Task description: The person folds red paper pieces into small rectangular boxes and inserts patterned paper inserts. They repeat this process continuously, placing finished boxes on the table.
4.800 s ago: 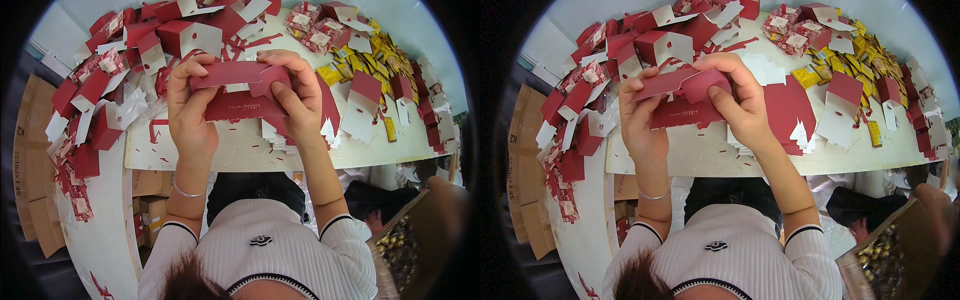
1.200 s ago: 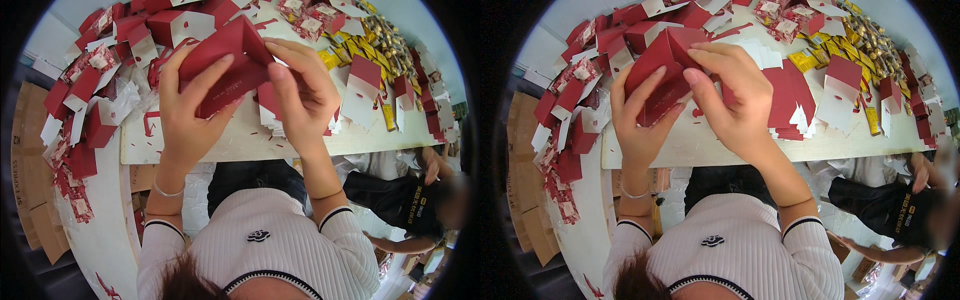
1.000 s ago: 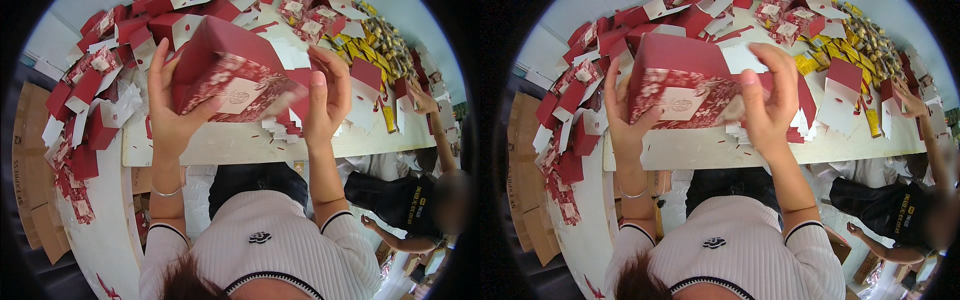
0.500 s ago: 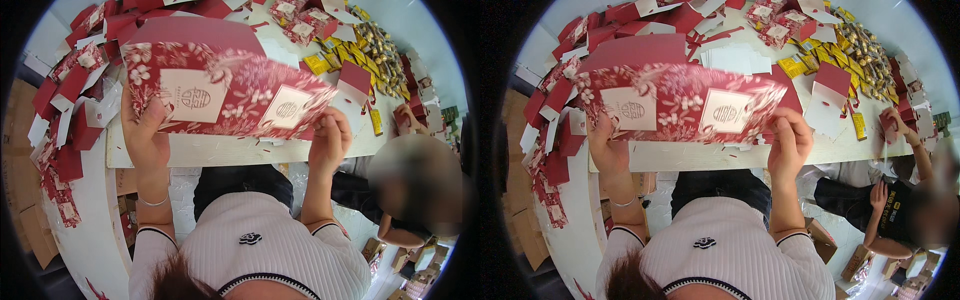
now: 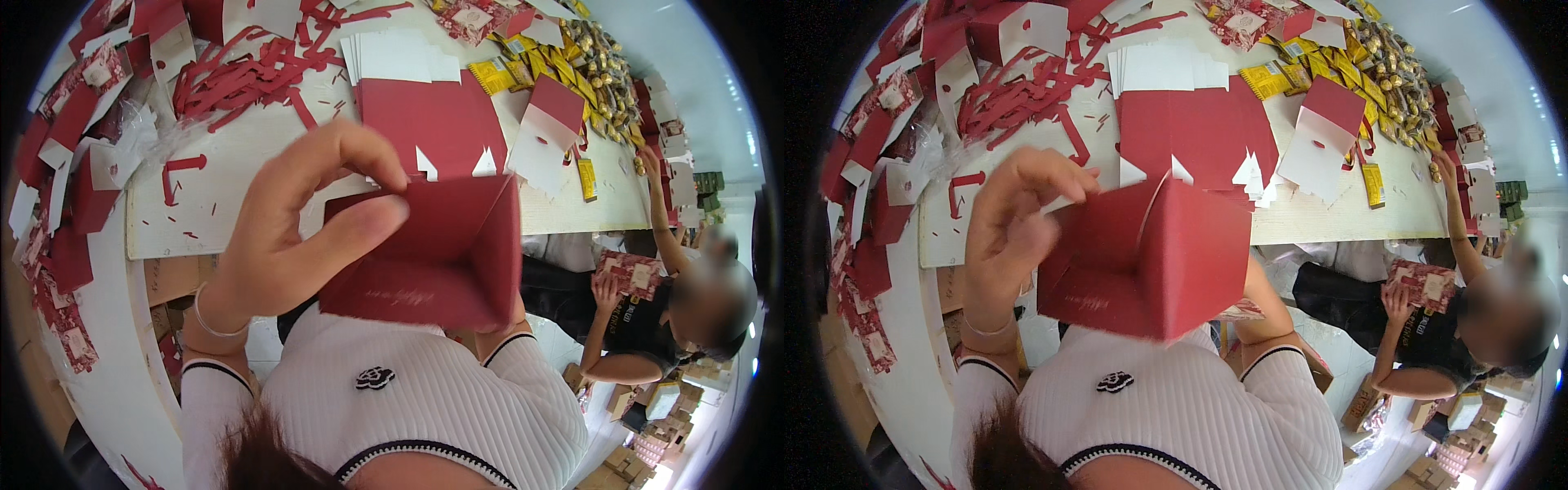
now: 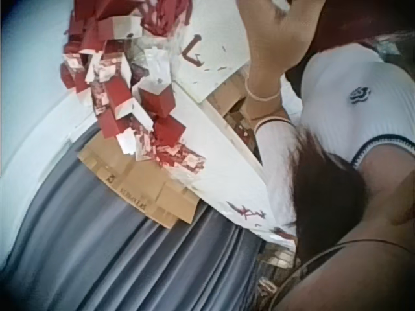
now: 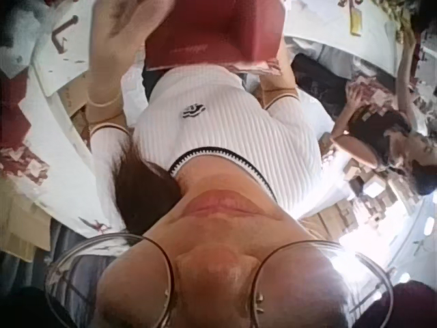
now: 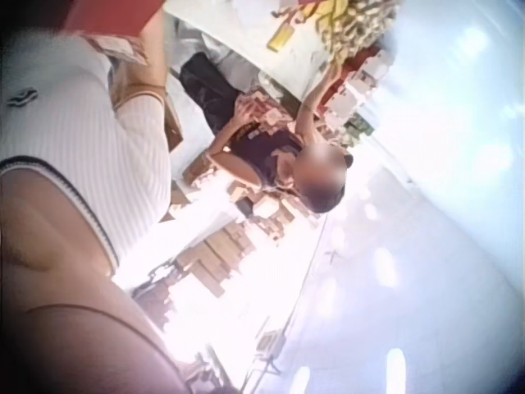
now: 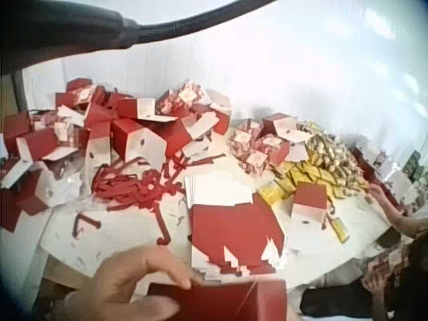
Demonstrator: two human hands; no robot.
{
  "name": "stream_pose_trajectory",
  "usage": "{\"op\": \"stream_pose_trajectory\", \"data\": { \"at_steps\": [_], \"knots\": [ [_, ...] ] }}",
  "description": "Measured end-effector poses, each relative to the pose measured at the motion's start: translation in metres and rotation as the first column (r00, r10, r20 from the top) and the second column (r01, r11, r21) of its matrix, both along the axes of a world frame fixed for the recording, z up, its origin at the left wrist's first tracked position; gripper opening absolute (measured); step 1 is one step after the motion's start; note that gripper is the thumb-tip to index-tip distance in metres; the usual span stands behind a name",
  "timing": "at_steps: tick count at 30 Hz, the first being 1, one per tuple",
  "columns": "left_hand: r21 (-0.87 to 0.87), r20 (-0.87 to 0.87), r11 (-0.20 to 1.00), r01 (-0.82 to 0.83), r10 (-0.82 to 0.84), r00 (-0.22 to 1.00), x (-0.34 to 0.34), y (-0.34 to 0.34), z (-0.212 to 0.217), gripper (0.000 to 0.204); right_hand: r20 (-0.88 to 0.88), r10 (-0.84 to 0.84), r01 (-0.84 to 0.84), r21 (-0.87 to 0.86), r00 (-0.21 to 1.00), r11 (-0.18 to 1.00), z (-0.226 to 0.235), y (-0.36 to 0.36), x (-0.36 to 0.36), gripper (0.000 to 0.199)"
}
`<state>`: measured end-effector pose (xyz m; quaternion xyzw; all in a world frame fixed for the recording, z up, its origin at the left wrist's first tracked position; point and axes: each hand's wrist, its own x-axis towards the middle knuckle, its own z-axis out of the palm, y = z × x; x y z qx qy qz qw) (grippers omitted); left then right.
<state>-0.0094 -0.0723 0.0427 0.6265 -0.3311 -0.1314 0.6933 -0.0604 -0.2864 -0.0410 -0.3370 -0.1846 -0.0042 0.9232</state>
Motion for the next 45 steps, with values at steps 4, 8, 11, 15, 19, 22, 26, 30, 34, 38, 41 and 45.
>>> {"op": "stream_pose_trajectory", "data": {
  "at_steps": [4, 8, 11, 15, 19, 22, 26, 30, 34, 38, 41, 45],
  "knots": [
    [0.098, 0.277, 0.991, 0.089, -0.113, 0.954, 0.012, -0.006, 0.016, 0.034, 0.067, -0.421, 0.427, -0.154, 0.904, 0.891, 0.049, -0.041, -0.055, 0.038],
    [0.142, 0.495, 0.988, 0.054, -0.118, 0.861, 0.016, -0.001, 0.017, 0.037, 0.259, -0.75, 0.791, -0.274, 0.608, 0.547, 0.095, -0.1, -0.098, 0.04],
    [0.09, 0.527, 0.994, 0.056, -0.095, 0.845, 0.012, -0.006, 0.014, 0.036, 0.356, -0.873, 0.918, -0.334, 0.332, 0.213, 0.112, -0.139, -0.123, 0.041],
    [0.087, 0.532, 0.993, 0.084, -0.118, 0.839, 0.015, -0.005, 0.015, 0.04, 0.438, -0.898, 0.902, -0.405, 0.05, -0.147, 0.12, -0.19, -0.138, 0.043],
    [0.084, 0.429, 0.993, 0.086, -0.114, 0.896, 0.008, -0.007, 0.018, 0.05, 0.538, -0.82, 0.73, -0.479, -0.195, -0.488, 0.11, -0.214, -0.148, 0.045],
    [0.149, 0.454, 0.98, 0.132, -0.186, 0.871, 0.01, -0.005, 0.015, 0.057, 0.708, -0.598, 0.482, -0.403, -0.375, -0.778, 0.099, -0.196, -0.148, 0.046],
    [0.132, 0.372, 0.95, 0.283, -0.312, 0.874, 0.01, 0.004, 0.01, 0.083, 0.76, -0.636, 0.64, -0.424, -0.132, -0.64, 0.041, -0.119, -0.104, 0.048],
    [0.328, 0.412, 0.944, 0.03, -0.172, 0.895, 0.009, 0.005, 0.008, 0.113, 0.364, -0.742, 0.51, -0.86, 0.564, -0.034, -0.036, -0.018, -0.002, 0.05],
    [0.029, -0.152, 0.995, -0.091, 0.095, 0.984, 0.017, 0.028, -0.027, 0.078, 0.112, -0.694, 0.356, -0.909, 0.711, 0.218, -0.073, -0.003, 0.074, 0.052],
    [-0.246, -0.442, 0.895, -0.372, 0.238, 0.865, 0.024, 0.062, -0.041, 0.048, -0.115, -0.606, 0.44, -0.584, 0.787, 0.682, -0.028, -0.007, 0.072, 0.054],
    [-0.292, -0.407, 0.84, -0.458, 0.324, 0.854, 0.025, 0.064, -0.061, 0.05, -0.124, -0.297, 0.283, -0.117, 0.947, 0.952, 0.029, 0.001, 0.058, 0.055],
    [-0.265, -0.338, 0.826, -0.498, 0.404, 0.85, 0.026, 0.067, -0.065, 0.049, -0.065, 0.155, -0.14, 0.195, 0.986, 0.971, 0.076, 0.022, 0.057, 0.053]
  ]
}}
